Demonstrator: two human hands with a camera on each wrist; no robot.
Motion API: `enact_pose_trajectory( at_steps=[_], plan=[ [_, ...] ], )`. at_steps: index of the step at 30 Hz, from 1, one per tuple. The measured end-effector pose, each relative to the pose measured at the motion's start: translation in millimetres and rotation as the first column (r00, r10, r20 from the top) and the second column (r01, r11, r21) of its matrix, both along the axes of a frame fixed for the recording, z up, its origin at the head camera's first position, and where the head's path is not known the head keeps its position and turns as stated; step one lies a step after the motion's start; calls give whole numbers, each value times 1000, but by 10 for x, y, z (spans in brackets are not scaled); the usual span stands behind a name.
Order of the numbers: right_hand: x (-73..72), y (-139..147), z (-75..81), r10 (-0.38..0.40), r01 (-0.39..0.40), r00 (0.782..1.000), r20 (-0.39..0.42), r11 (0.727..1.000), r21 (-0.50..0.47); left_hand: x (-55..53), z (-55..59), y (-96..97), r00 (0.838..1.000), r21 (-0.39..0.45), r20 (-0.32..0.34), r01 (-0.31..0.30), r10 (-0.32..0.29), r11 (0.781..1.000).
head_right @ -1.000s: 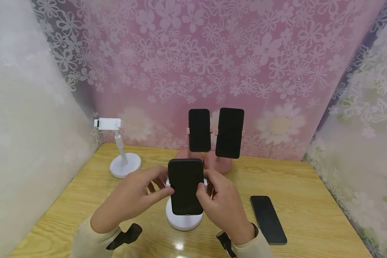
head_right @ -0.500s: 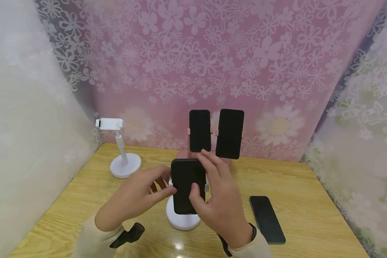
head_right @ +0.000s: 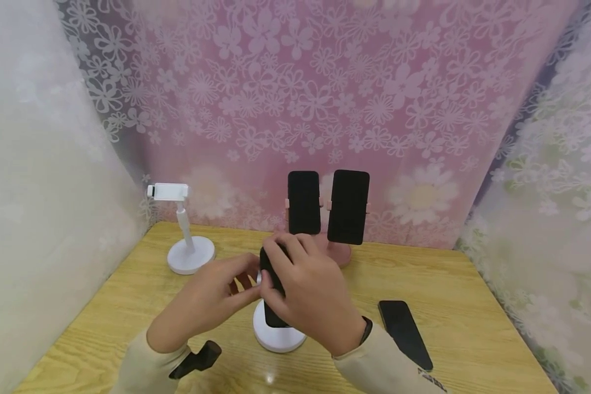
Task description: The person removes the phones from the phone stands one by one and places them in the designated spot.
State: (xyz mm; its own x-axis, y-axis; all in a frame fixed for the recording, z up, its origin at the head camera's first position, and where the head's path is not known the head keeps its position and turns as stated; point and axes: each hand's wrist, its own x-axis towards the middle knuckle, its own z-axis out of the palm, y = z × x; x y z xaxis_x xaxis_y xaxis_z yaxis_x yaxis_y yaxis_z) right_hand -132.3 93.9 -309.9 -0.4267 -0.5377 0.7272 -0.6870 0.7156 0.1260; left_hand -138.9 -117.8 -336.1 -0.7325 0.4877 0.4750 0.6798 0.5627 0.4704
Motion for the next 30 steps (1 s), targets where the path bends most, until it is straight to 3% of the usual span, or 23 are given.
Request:
enact_pose_trajectory(
  at_steps=[5, 12, 17, 22, 25, 30],
  plan=[
    [-76, -45, -36, -27, 27, 999, -26, 999, 30, -20, -18, 13, 1000, 8, 17, -21, 21, 1000],
    [-154, -99, -86, -69, 69, 996, -64, 998, -5, -53, -32, 26, 996, 52, 84, -28, 24, 998],
    [-190, -125, -119, -97, 94, 992, -75, 995, -44, -80, -58, 53, 995, 92, 90, -47, 39, 995],
    [-214, -141, -154, -72, 64, 994, -80, 992, -105, -172, -123, 62, 986, 196, 150, 48, -78, 979],
    [-229, -136, -158, -52, 40, 994, -97, 992, -118, -239, -173, 66, 971, 275, 179, 107, -160, 956],
    [-230, -104, -158, -34, 19, 991, -126, 993, -119, -308, -240, 88, 953, 362, 163, 183, -256, 914]
  ],
)
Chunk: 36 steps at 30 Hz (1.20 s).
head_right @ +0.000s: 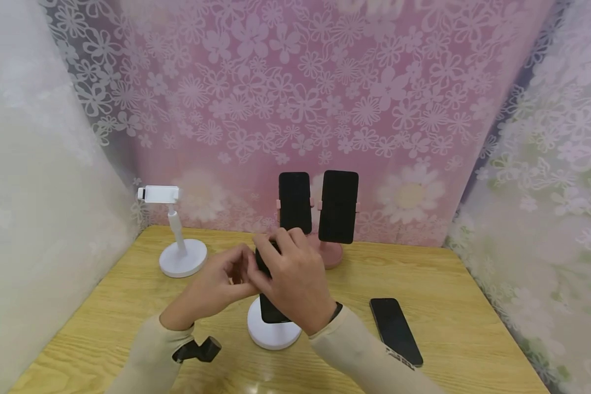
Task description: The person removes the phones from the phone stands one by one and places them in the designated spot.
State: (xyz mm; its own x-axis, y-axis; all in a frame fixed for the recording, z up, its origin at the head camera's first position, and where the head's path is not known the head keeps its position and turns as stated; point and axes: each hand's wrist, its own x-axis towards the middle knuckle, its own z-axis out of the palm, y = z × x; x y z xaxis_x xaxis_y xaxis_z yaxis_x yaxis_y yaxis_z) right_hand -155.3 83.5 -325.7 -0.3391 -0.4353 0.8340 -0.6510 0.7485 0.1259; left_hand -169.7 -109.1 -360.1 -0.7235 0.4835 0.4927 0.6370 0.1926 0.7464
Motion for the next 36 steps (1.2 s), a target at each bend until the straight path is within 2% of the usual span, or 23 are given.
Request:
enact_pose_trajectory(
  at_steps=[7, 12, 16, 26, 36],
  plan=[
    [-29, 29, -9, 22, -22, 1000, -10, 1000, -5, -90, -60, 9, 996, 73, 0, 94, -94, 993],
    [-40, 38, -6, 20, -21, 1000, -20, 999, -27, -141, -84, 38, 986, 117, -66, 162, -155, 980],
    [-49, 46, -11, 29, -30, 999, -27, 999, -31, -155, -96, 63, 973, 121, -124, 207, -193, 971],
    [-88, 74, -5, 47, -47, 998, -42, 999, -4, -166, -84, 93, 974, 84, -124, 200, -189, 976],
    [-100, 121, 37, 40, -40, 999, 16, 999, 6, -177, -77, 43, 977, 107, -82, 204, -196, 973]
  ],
)
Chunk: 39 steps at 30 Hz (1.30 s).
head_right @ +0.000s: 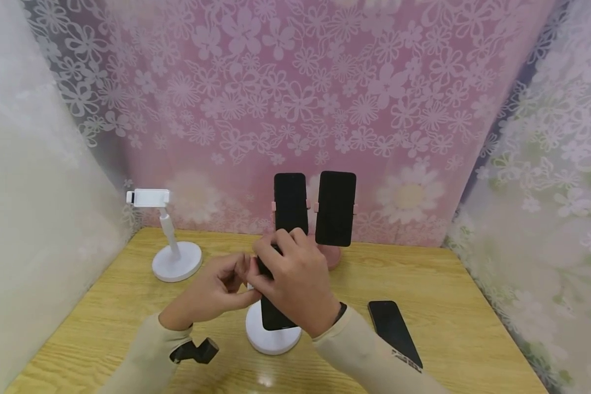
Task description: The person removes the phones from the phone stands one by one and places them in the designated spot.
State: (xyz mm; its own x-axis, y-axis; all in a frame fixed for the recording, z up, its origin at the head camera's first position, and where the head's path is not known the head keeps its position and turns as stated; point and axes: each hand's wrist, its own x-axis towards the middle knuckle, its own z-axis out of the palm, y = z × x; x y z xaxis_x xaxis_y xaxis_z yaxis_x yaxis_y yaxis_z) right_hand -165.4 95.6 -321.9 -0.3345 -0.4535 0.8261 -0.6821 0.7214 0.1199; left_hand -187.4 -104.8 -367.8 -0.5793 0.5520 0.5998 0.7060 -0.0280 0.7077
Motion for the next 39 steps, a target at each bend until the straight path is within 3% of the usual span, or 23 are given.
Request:
enact_pose_trajectory(
  at_steps=[5, 16, 22, 30, 39],
  plan=[
    [12, -10, 16, 40, -39, 999, 27, 999, -33, 31, 13, -31, 1000, -18, -3, -26, 26, 1000],
    [49, 0, 8, 94, -84, 991, 98, 991, -106, 40, -8, -71, 1000, -36, -12, 3, -3, 999],
    [50, 4, -7, 135, -124, 988, 75, 983, -137, 59, -2, -79, 1000, -38, -15, 4, -4, 999],
    [5, 15, -4, 212, -216, 976, -45, 956, -197, 51, 3, -73, 1000, -54, -27, -18, 16, 998],
    [-32, 51, -9, 303, -308, 951, -60, 916, -257, 48, 40, -11, 995, -97, -74, -79, 72, 992]
  ],
)
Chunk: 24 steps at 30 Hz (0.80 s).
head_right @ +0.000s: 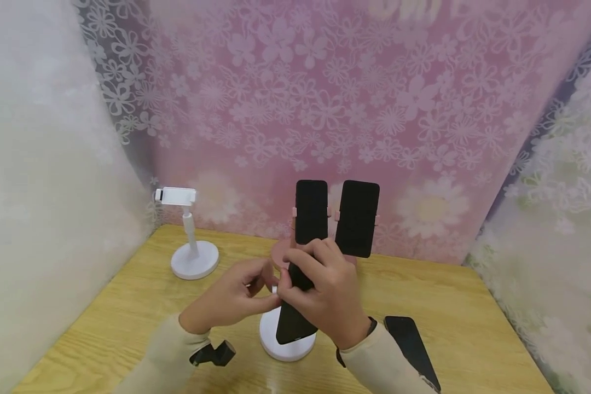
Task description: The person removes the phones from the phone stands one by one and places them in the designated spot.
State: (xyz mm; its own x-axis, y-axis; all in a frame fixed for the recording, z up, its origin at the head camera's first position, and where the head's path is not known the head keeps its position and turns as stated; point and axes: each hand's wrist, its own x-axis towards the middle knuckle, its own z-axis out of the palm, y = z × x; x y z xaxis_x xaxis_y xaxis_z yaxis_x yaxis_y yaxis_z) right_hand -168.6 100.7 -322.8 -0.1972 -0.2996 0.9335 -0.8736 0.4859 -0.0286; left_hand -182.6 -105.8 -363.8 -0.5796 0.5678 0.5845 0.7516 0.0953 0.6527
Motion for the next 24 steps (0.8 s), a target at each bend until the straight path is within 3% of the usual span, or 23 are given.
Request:
enact_pose_trajectory(
  at_steps=[3, 5, 7, 10, 13, 17, 24],
  plan=[
    [-7, 7, -13, 4, -4, 1000, -11, 1000, -14, 32, 37, 24, 998, -30, -41, -51, 50, 998],
    [-10, 7, -18, 4, -5, 1000, -20, 1000, -25, 69, 69, 34, 989, -65, -105, -107, 100, 992],
    [-11, 4, -20, -9, 8, 999, -34, 999, -35, 111, 97, 44, 970, -99, -193, -168, 147, 981],
    [-13, -6, -21, -38, 35, 998, -54, 998, -47, 178, 135, 58, 926, -133, -320, -254, 201, 958],
    [-18, -23, -20, -53, 50, 996, -72, 998, -48, 220, 159, 67, 904, -142, -364, -293, 226, 945],
    [-26, -49, -27, -53, 50, 993, -102, 998, -34, 256, 171, 63, 906, -157, -336, -324, 257, 933],
    [-22, -79, 2, -43, 50, 985, -169, 998, 40, 288, 182, 65, 939, -219, -203, -320, 278, 922]
  ],
)
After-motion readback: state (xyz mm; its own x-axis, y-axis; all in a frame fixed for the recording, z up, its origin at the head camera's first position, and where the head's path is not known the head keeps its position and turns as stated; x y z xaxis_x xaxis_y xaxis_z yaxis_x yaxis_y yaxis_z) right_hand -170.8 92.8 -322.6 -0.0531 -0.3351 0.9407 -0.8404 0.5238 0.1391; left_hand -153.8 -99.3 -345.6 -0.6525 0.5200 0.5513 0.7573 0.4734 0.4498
